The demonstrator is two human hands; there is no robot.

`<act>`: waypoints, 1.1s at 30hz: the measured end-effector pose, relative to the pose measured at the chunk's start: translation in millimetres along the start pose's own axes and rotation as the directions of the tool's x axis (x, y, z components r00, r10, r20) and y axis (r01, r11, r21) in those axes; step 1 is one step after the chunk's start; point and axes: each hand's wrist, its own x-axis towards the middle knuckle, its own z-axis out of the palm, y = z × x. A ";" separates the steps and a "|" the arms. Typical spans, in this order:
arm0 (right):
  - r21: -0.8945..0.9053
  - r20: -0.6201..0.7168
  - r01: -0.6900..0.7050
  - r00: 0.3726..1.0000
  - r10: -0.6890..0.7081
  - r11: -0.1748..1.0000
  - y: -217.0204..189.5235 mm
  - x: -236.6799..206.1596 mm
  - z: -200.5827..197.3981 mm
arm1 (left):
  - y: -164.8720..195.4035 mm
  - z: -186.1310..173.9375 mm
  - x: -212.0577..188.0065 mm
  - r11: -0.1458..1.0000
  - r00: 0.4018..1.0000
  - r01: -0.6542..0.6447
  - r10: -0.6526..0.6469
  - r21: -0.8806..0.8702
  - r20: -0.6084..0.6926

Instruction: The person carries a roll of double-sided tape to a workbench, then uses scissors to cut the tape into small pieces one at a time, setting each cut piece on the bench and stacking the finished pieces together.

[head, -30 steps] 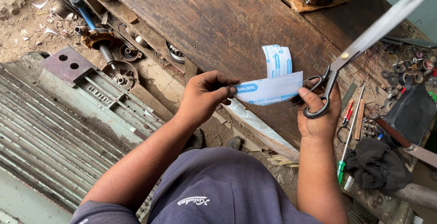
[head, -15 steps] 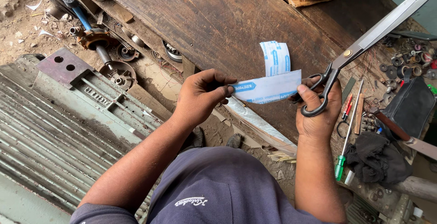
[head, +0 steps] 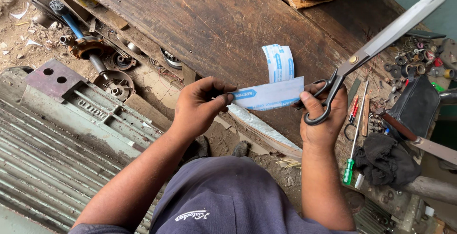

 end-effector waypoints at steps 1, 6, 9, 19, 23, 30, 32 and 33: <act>-0.019 0.006 0.016 1.000 -0.016 1.000 -0.7 -0.8 0.8 | 0.9 -0.6 -1.7 0.999 1.000 -0.006 0.006 0.047 -0.010; -0.067 0.037 0.072 0.997 -0.069 0.995 -2.5 -3.5 3.8 | 2.0 -1.1 -2.7 0.997 1.000 -0.002 0.003 0.074 -0.018; -0.064 0.037 0.068 0.997 -0.066 0.996 -2.6 -2.8 4.0 | 1.0 -0.4 -2.4 0.999 1.000 -0.004 0.005 0.040 -0.011; -0.068 0.006 0.051 0.999 -0.051 0.996 5.0 2.3 2.3 | -17.6 1.2 -3.1 0.997 0.998 -0.066 0.066 -0.049 0.003; -0.089 0.067 0.079 0.995 -0.073 0.993 7.7 7.5 -3.0 | -22.4 -2.2 5.7 0.985 0.992 0.002 0.020 -0.173 0.127; -0.144 0.213 0.004 0.977 0.027 0.990 24.9 9.7 -12.5 | 0.6 -11.1 18.9 0.960 0.941 -0.063 -0.033 0.272 0.336; -0.144 0.256 -0.030 0.964 0.067 0.989 32.5 8.6 -15.4 | 3.8 6.0 24.6 0.891 0.933 -0.143 -0.024 0.432 0.359; -0.138 0.270 -0.057 0.958 0.093 0.989 36.4 8.2 -17.2 | 4.0 15.7 27.4 0.871 0.927 -0.142 -0.050 0.471 0.371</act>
